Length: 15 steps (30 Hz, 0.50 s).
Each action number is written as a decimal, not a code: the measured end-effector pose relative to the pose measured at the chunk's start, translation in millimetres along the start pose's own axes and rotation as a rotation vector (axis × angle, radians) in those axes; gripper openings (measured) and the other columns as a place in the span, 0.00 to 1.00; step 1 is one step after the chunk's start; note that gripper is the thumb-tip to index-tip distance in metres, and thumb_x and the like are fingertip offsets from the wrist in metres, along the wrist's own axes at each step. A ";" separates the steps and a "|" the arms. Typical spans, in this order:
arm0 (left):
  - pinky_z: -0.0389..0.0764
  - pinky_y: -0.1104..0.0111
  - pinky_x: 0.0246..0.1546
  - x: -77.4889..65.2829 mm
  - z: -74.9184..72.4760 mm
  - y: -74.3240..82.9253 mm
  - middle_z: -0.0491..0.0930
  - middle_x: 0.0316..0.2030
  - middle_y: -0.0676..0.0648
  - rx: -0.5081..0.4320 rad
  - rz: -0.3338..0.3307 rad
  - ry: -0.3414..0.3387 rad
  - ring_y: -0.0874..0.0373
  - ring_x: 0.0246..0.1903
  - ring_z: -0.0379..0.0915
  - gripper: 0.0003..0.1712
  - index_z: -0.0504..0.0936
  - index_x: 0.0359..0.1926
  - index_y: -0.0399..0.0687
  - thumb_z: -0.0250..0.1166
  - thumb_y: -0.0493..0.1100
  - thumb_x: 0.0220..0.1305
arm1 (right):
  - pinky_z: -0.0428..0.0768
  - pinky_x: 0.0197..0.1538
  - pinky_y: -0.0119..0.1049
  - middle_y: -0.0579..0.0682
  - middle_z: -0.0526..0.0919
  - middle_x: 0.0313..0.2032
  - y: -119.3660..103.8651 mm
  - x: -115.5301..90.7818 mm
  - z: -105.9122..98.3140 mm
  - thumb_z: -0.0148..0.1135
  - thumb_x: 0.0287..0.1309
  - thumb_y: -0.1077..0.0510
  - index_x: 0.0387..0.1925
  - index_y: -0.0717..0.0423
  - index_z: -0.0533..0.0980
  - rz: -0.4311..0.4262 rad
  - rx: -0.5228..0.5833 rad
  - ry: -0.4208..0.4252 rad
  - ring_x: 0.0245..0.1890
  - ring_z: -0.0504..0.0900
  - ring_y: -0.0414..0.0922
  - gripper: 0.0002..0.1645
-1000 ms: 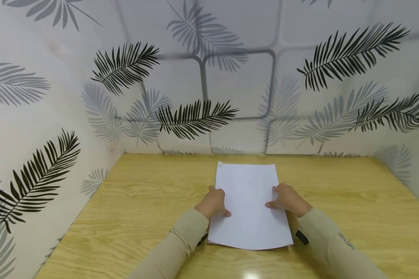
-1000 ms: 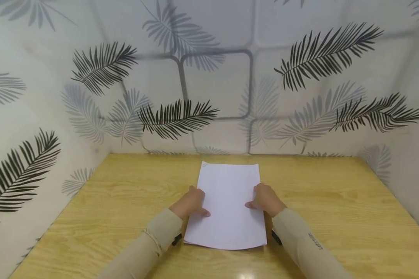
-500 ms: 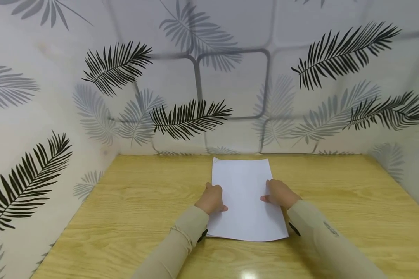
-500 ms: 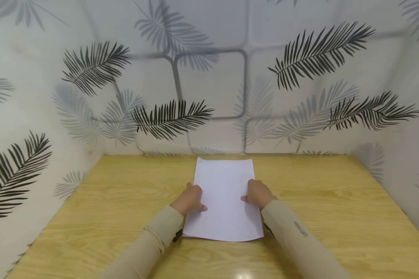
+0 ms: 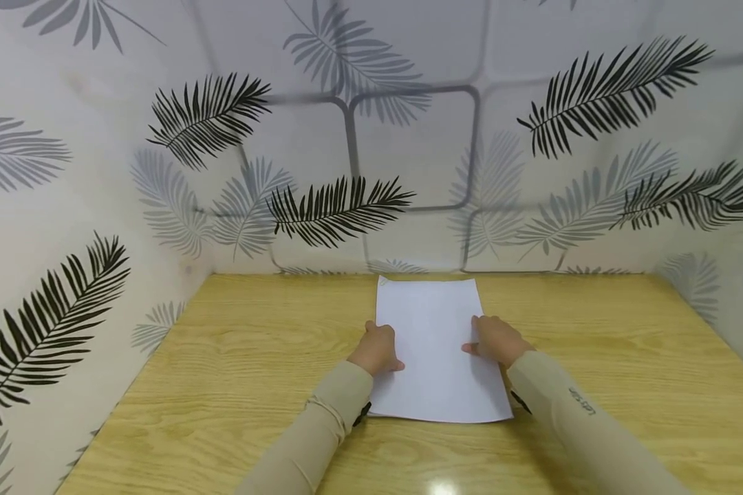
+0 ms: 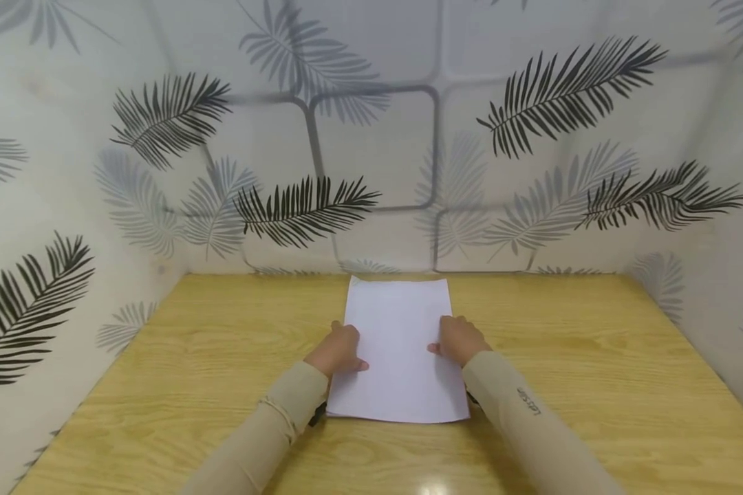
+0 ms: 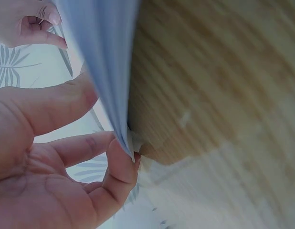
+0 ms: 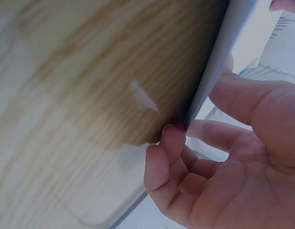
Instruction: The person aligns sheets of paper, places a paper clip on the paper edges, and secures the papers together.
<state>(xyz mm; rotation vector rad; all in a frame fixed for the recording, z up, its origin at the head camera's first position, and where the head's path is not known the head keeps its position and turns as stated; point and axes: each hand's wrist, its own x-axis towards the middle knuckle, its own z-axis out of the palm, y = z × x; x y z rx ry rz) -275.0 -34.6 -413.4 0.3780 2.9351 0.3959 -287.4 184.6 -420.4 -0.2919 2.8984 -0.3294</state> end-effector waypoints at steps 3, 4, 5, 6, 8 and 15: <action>0.80 0.64 0.39 -0.1 0.0 -0.7 0.73 0.43 0.32 -0.018 -0.006 -0.002 0.48 0.38 0.73 0.30 0.76 0.47 0.25 0.77 0.43 0.50 | 0.69 0.59 0.55 0.76 0.70 0.57 -0.5 -0.5 0.1 0.64 0.60 0.52 0.61 0.81 0.62 0.004 0.002 0.001 0.58 0.69 0.68 0.41; 0.80 0.63 0.39 -0.3 -0.1 -0.8 0.73 0.43 0.32 -0.023 -0.008 0.000 0.48 0.38 0.73 0.30 0.76 0.47 0.25 0.77 0.42 0.50 | 0.69 0.59 0.55 0.76 0.69 0.57 -0.6 -0.6 0.3 0.64 0.60 0.52 0.61 0.80 0.62 0.006 0.003 -0.001 0.59 0.69 0.68 0.41; 0.80 0.63 0.39 -0.5 -0.1 -0.8 0.73 0.43 0.32 -0.029 -0.010 0.000 0.48 0.38 0.73 0.29 0.76 0.46 0.25 0.77 0.42 0.50 | 0.69 0.59 0.55 0.76 0.69 0.57 -0.8 -0.7 0.4 0.64 0.61 0.51 0.61 0.80 0.62 0.009 0.003 -0.004 0.59 0.68 0.68 0.41; 0.80 0.63 0.39 -0.8 -0.3 -0.5 0.73 0.42 0.32 -0.029 -0.010 -0.001 0.47 0.38 0.73 0.29 0.76 0.46 0.25 0.77 0.42 0.50 | 0.69 0.60 0.56 0.75 0.69 0.58 -0.9 -0.8 0.6 0.64 0.61 0.51 0.62 0.80 0.61 0.014 0.004 -0.008 0.59 0.68 0.68 0.41; 0.80 0.63 0.39 -1.1 -0.4 0.1 0.73 0.41 0.32 -0.026 -0.009 0.001 0.47 0.39 0.72 0.28 0.77 0.45 0.25 0.77 0.42 0.50 | 0.69 0.59 0.57 0.75 0.69 0.58 -0.8 -1.0 0.9 0.63 0.61 0.51 0.62 0.79 0.61 0.022 0.001 -0.007 0.59 0.67 0.69 0.41; 0.76 0.57 0.45 -0.9 -0.5 4.5 0.69 0.48 0.32 -0.026 -0.063 0.008 0.43 0.48 0.67 0.21 0.80 0.37 0.30 0.76 0.43 0.50 | 0.73 0.51 0.61 0.78 0.69 0.53 -0.2 -1.9 1.6 0.64 0.61 0.50 0.63 0.75 0.63 0.066 -0.002 0.032 0.53 0.69 0.71 0.40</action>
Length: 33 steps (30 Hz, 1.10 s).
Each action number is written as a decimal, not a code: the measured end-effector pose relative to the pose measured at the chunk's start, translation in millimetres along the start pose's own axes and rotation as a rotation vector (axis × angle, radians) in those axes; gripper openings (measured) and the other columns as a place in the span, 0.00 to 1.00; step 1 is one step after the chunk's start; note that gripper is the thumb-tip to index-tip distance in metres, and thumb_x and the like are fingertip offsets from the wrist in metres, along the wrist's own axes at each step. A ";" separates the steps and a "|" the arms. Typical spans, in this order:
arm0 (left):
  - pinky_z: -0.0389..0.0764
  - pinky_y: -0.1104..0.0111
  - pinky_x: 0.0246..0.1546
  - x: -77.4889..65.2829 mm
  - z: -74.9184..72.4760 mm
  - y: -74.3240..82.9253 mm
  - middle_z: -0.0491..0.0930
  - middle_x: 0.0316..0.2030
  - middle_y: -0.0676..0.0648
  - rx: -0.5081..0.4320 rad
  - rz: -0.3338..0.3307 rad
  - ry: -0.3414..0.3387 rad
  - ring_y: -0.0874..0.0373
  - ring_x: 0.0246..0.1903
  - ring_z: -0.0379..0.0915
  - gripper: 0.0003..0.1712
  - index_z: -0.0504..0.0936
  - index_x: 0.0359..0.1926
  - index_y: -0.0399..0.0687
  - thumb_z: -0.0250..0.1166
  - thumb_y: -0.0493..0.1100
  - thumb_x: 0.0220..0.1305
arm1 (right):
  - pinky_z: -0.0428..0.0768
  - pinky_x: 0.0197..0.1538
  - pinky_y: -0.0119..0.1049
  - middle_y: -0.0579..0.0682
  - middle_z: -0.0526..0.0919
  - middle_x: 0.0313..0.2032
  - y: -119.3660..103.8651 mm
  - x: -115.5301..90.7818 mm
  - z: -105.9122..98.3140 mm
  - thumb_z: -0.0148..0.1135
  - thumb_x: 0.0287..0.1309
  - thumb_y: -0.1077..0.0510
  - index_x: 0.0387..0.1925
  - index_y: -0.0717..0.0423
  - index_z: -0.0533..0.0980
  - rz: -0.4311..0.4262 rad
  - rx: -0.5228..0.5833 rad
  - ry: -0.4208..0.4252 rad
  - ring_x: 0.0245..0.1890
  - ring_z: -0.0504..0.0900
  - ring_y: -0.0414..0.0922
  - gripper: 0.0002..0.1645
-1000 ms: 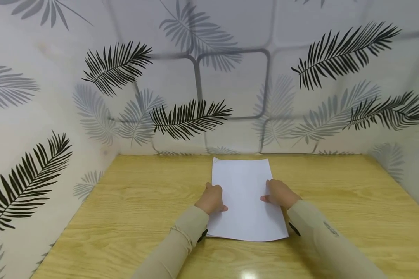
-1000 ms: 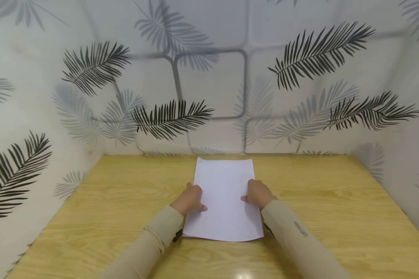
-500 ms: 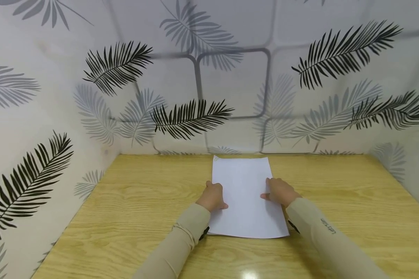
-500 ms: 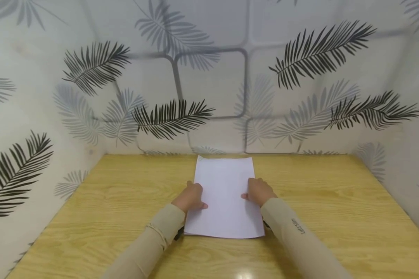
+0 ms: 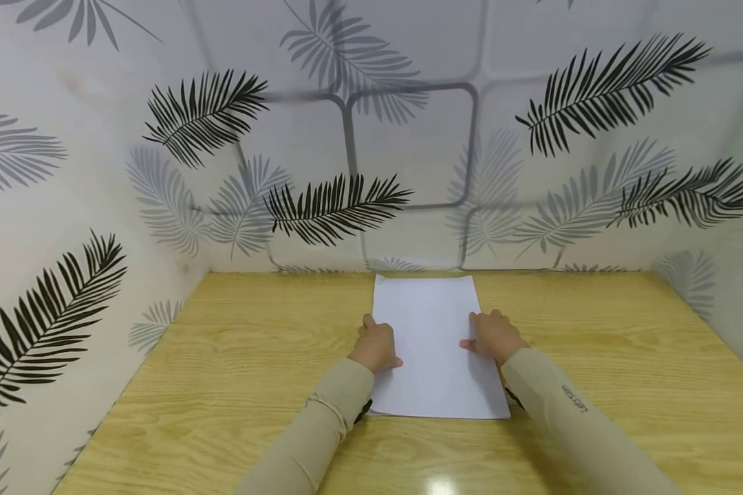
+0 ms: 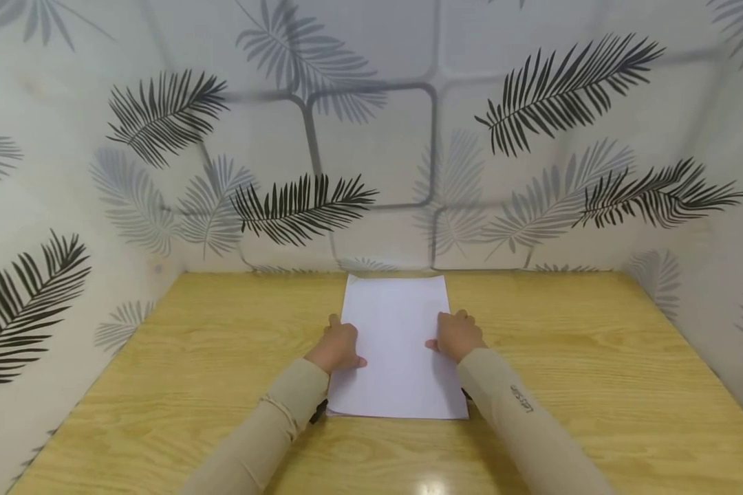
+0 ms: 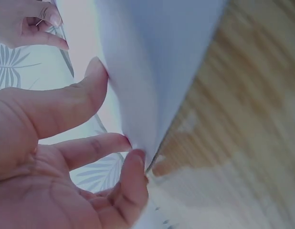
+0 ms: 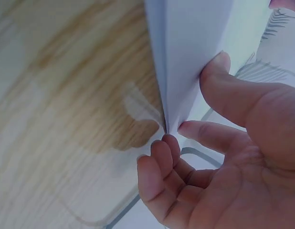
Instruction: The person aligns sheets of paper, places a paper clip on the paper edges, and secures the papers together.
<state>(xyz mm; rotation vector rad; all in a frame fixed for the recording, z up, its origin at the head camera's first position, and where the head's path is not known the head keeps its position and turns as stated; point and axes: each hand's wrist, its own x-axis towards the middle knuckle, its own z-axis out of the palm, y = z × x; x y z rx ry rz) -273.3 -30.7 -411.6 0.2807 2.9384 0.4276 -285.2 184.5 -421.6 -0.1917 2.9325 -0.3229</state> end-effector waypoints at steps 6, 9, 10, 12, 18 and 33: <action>0.72 0.51 0.50 0.7 -0.6 -3.3 0.66 0.58 0.34 0.047 -0.013 -0.013 0.41 0.50 0.69 0.22 0.82 0.39 0.35 0.76 0.47 0.50 | 0.72 0.51 0.61 0.77 0.69 0.53 -1.2 2.8 -0.5 0.63 0.62 0.49 0.64 0.74 0.63 0.000 -0.004 -0.015 0.52 0.69 0.70 0.40; 0.74 0.52 0.49 2.7 -0.8 -6.2 0.67 0.58 0.35 0.050 0.009 -0.031 0.41 0.49 0.70 0.26 0.80 0.44 0.34 0.76 0.48 0.51 | 0.72 0.52 0.61 0.75 0.71 0.53 1.4 3.2 -0.8 0.63 0.62 0.49 0.63 0.74 0.63 -0.012 -0.009 -0.027 0.52 0.69 0.70 0.40; 0.74 0.52 0.48 3.7 -1.0 -6.9 0.67 0.58 0.35 0.047 0.017 -0.037 0.41 0.49 0.71 0.27 0.80 0.46 0.33 0.76 0.49 0.52 | 0.71 0.52 0.61 0.75 0.71 0.54 2.5 2.9 -1.2 0.63 0.62 0.49 0.63 0.74 0.63 -0.015 -0.007 -0.027 0.52 0.69 0.70 0.40; 0.75 0.52 0.48 5.6 -1.9 -8.8 0.67 0.57 0.35 0.044 0.034 -0.049 0.41 0.49 0.71 0.29 0.79 0.47 0.33 0.75 0.49 0.52 | 0.71 0.53 0.61 0.74 0.72 0.53 4.4 2.3 -1.7 0.63 0.62 0.49 0.63 0.74 0.63 -0.026 -0.001 -0.022 0.51 0.70 0.69 0.39; 0.75 0.52 0.49 10.9 -7.2 -16.4 0.69 0.56 0.34 0.042 0.103 -0.090 0.40 0.51 0.70 0.24 0.79 0.43 0.34 0.73 0.49 0.56 | 0.70 0.51 0.62 0.74 0.73 0.48 5.5 -7.7 -5.6 0.63 0.62 0.51 0.56 0.73 0.69 0.000 0.053 0.033 0.48 0.69 0.69 0.32; 0.50 0.39 0.64 15.8 -13.2 -7.9 0.52 0.71 0.36 0.112 0.240 0.391 0.35 0.71 0.41 0.34 0.60 0.72 0.47 0.47 0.60 0.73 | 0.52 0.63 0.67 0.67 0.58 0.68 -24.4 -16.4 -16.1 0.42 0.73 0.43 0.71 0.62 0.57 -0.167 0.077 0.530 0.68 0.52 0.69 0.36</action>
